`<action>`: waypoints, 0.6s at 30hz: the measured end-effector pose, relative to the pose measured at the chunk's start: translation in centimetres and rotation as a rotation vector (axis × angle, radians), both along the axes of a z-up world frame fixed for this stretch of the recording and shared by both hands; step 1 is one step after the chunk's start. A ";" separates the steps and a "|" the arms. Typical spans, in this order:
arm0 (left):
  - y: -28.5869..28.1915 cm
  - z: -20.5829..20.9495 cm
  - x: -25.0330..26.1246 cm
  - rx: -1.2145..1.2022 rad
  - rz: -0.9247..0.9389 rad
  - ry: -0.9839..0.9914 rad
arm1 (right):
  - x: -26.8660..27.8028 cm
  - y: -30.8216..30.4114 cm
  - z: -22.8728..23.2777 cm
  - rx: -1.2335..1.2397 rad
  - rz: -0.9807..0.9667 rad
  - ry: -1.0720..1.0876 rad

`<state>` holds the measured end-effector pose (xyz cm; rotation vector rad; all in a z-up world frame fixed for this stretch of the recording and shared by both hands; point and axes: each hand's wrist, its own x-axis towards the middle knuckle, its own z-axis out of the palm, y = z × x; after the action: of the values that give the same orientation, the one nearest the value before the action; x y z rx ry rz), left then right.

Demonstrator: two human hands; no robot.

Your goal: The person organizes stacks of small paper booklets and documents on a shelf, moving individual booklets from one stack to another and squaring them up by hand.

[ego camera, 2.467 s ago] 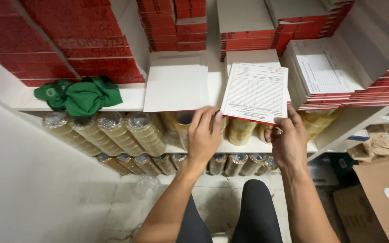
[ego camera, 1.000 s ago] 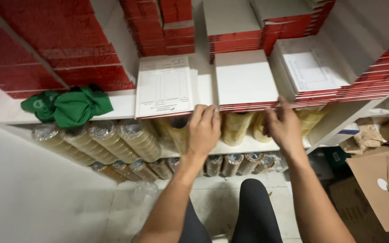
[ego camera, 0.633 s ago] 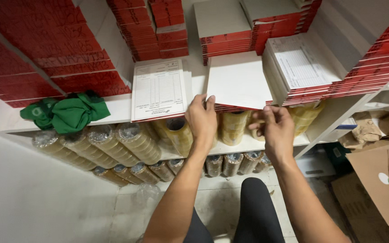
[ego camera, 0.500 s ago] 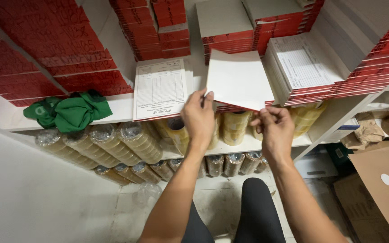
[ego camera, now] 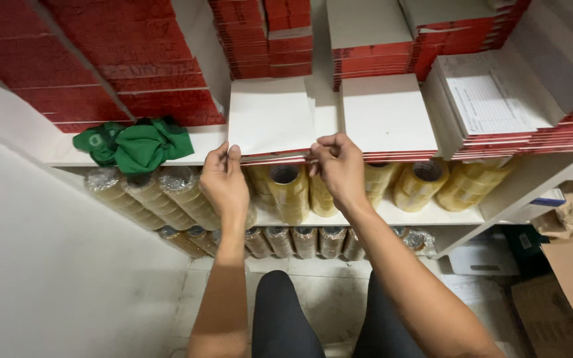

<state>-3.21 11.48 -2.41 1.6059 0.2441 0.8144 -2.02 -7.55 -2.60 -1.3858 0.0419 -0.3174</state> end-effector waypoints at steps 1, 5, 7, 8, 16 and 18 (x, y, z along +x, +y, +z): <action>0.5 -0.5 0.3 -0.003 0.005 0.000 | 0.1 0.2 0.3 -0.003 0.005 0.000; 1.5 -3.0 1.7 0.308 0.234 0.106 | -1.0 -0.3 1.4 -0.142 0.078 0.088; 0.6 -3.8 1.9 0.389 0.291 0.154 | -2.7 -1.6 2.5 -0.195 0.087 0.119; -0.3 -3.9 1.7 0.480 0.352 0.072 | -3.7 -2.7 3.3 -0.236 -0.011 0.124; -14.5 -5.6 -0.9 0.576 -0.293 -0.090 | -2.7 -14.8 -2.8 -0.474 -0.530 0.153; -16.2 -4.5 -0.9 0.409 -0.392 0.187 | -3.9 -14.3 -0.9 -0.441 -0.397 0.153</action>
<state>-4.12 -4.71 -6.93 2.0336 -0.1153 0.4257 -5.94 -21.90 -3.46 -1.8378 0.3971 -0.5742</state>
